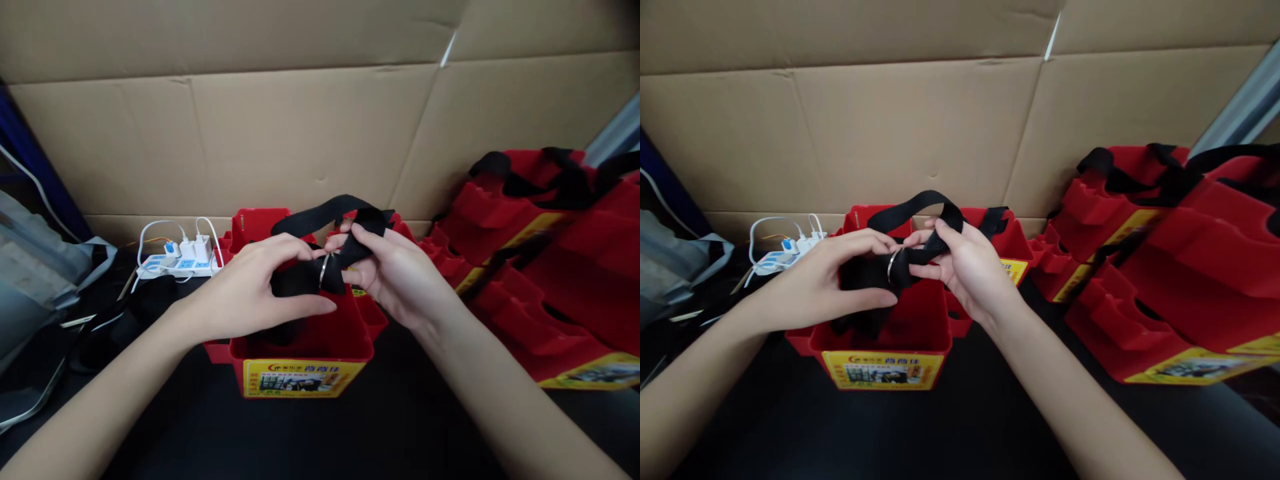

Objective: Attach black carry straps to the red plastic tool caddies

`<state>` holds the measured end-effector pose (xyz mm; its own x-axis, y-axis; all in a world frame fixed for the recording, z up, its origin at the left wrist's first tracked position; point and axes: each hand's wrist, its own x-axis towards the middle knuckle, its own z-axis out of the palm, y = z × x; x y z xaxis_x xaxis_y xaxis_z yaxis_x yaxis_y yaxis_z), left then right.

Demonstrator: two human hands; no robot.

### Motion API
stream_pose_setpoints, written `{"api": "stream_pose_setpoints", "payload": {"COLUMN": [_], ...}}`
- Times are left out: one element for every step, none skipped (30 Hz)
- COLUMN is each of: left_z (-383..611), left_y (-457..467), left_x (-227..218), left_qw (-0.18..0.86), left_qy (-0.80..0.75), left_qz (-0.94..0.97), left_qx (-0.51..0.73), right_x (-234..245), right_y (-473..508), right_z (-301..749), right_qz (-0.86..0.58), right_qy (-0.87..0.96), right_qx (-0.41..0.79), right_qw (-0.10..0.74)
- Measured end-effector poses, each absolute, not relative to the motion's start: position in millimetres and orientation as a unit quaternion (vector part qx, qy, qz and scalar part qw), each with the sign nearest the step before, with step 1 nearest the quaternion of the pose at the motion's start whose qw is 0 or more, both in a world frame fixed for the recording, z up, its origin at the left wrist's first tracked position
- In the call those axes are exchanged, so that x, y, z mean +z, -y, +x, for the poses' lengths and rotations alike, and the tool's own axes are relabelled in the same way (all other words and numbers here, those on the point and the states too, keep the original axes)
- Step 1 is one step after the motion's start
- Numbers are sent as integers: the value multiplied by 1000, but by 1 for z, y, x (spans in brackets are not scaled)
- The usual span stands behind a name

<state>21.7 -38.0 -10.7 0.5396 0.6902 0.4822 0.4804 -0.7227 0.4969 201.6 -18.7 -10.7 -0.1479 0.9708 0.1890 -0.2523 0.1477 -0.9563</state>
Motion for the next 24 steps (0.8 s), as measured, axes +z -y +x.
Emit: {"api": "stream_pose_setpoints", "payload": {"left_z": [23, 23, 24, 24, 23, 23, 22, 22, 21, 20, 19, 19, 18, 17, 17, 17, 17, 17, 17, 17, 17, 17, 17, 17], "left_y": [34, 30, 25, 21, 17, 15, 12, 11, 10, 9, 8, 7, 7, 6, 6, 6, 6, 6, 6, 6, 7, 7, 8, 9], "left_x": [-14, -18, -21, -24, -26, -28, -29, -30, -30, -30, -30, -30, -30, -30, -30, -30, -30, -29, -29, -29, -28, -28, -28, -27], "left_qw": [181, 212, 245, 271, 285, 288, 284, 279, 274, 271, 267, 262, 258, 254, 252, 252, 255, 262, 272, 286, 309, 340, 378, 422], "left_qy": [-332, -328, -324, -323, -325, -331, -340, -349, -357, -364, -370, -375, -380, -385, -390, -395, -397, -397, -392, -386, -378, -367, -355, -342], "left_qz": [855, 842, 829, 820, 814, 813, 813, 813, 812, 811, 810, 809, 808, 807, 806, 805, 806, 807, 807, 806, 803, 796, 784, 766], "left_qx": [356, 373, 384, 388, 387, 384, 378, 374, 372, 370, 369, 369, 369, 369, 367, 363, 358, 352, 347, 345, 343, 342, 342, 344], "right_x": [-11, -11, -11, -11, -12, -13, -14, -15, -16, -17, -17, -17, -17, -16, -15, -15, -15, -15, -16, -17, -18, -19, -19, -20], "right_y": [18, 18, 18, 19, 19, 20, 20, 20, 20, 20, 20, 20, 21, 22, 23, 24, 25, 26, 27, 27, 27, 26, 26, 26], "right_z": [202, 203, 203, 204, 205, 205, 206, 206, 207, 208, 209, 210, 212, 213, 214, 215, 215, 215, 214, 212, 211, 209, 208, 206], "right_qz": [-348, -348, -349, -352, -357, -364, -369, -377, -388, -408, -437, -472, -506, -531, -542, -538, -518, -489, -455, -423, -396, -378, -368, -365], "right_qy": [517, 523, 538, 564, 599, 639, 676, 705, 725, 739, 750, 760, 767, 769, 768, 768, 775, 789, 809, 830, 848, 858, 862, 861], "right_qx": [558, 560, 554, 539, 518, 492, 468, 448, 431, 407, 368, 312, 242, 165, 94, 41, 9, -9, -18, -22, -23, -21, -13, 3], "right_qw": [548, 540, 531, 517, 495, 466, 433, 400, 371, 348, 332, 320, 313, 315, 326, 345, 362, 371, 371, 362, 353, 347, 347, 353]}}
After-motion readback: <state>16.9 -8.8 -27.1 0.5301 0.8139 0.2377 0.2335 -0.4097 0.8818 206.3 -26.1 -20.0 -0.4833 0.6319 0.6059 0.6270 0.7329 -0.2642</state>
